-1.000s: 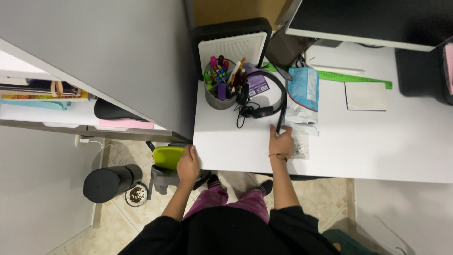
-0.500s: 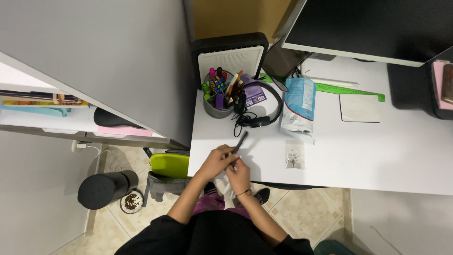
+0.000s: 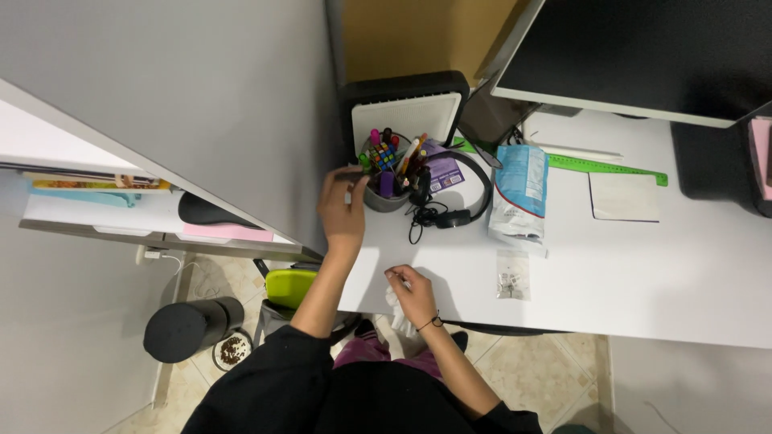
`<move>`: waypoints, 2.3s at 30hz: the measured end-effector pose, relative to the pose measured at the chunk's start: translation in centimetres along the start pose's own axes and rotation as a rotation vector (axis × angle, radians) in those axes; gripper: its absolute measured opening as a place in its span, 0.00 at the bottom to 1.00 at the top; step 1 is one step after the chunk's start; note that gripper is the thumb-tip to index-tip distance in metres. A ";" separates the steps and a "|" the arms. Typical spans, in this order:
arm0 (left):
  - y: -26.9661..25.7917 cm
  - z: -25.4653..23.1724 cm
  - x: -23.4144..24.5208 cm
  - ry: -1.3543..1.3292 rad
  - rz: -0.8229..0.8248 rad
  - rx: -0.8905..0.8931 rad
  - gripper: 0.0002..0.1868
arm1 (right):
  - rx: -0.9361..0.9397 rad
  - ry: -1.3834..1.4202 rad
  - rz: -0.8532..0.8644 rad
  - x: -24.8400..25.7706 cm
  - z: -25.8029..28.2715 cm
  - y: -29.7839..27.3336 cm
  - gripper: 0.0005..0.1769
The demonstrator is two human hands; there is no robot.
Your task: The person organizes a cluttered desk by sorting papers, placing items into a drawer, and arranging stationery. They open a drawer, put a notebook and small items inside, then close it. They fold and stack papers, wipe the desk surface, and reposition a pen holder and other objects to clear the workspace.
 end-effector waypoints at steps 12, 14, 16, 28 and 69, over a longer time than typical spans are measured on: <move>2.1 0.1 -1.2 0.280 0.270 -0.017 0.25 | 0.007 -0.059 0.059 -0.6 1.7 2.2 0.08; 2.5 -1.0 -0.7 0.308 0.279 -0.035 0.20 | 0.008 -0.066 0.066 -0.8 1.5 2.4 0.08; 2.6 -0.5 -0.8 0.335 0.288 -0.054 0.17 | 0.009 -0.075 0.073 -0.8 1.8 2.5 0.09; 5.0 -1.2 -3.9 0.603 0.398 -0.261 0.14 | -0.027 -0.098 0.134 -0.6 1.8 2.5 0.12; -5.6 1.6 -2.5 0.225 0.170 0.218 0.19 | 0.309 -0.427 -0.601 12.6 -0.2 5.5 0.36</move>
Point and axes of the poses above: each hand's wrist, its own y-axis towards the middle knuckle, its own x-axis out of the back of the hand, z = x × y, the point moved 3 cm from there along y, towards the middle knuckle, and after that the axes turned 5 degrees about z, right-handed, at the moved point
